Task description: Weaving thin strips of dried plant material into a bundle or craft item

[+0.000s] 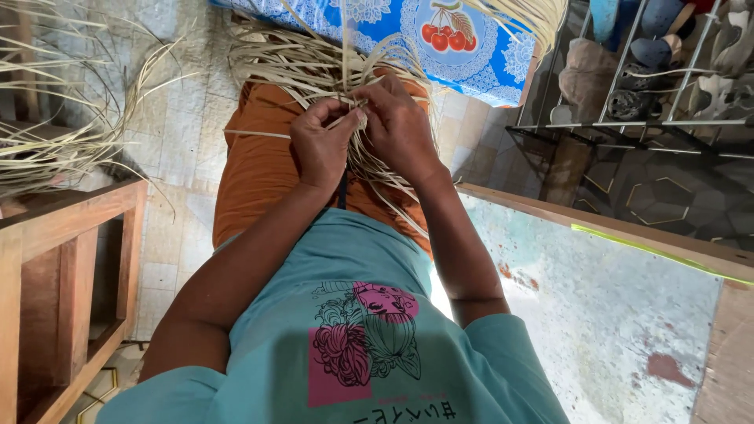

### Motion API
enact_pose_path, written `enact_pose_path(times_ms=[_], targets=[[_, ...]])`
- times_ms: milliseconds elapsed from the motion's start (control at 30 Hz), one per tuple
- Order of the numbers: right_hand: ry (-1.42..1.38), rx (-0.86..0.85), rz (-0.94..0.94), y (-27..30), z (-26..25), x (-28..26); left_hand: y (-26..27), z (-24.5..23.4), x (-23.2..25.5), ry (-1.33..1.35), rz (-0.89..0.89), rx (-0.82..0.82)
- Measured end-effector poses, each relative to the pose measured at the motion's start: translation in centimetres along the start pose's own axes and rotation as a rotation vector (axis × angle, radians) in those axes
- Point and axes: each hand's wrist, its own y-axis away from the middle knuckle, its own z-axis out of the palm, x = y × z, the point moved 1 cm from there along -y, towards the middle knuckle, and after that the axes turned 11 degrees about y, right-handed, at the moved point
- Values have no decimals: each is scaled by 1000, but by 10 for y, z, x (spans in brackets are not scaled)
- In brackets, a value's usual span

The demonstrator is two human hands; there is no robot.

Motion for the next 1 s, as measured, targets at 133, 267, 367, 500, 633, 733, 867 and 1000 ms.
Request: enact_pose_path(times_ms=[133, 267, 367, 500, 633, 733, 867, 1000], targets=[[18, -76, -23, -4, 2, 4, -2, -4, -5, -263, 192, -13], [-157, -31, 24, -8, 5, 16, -7, -5, -9, -168, 229, -33], [-246, -6, 35, -9, 11, 23, -5, -4, -3, -169, 221, -48], [-316, 5, -28, -10, 9, 20, -9, -8, -12, -157, 211, -69], [-259, 81, 14, -8, 7, -7, -14, -11, -12, -209, 233, -102], [-275, 42, 31, -6, 1, -37, -30, -27, -74, 40, 116, -21], [-409, 150, -165, -5, -13, -73, -34, -31, -78, 108, 49, 3], [-671, 257, -159, -1, -38, -72, -20, -17, -22, -249, 165, -104]])
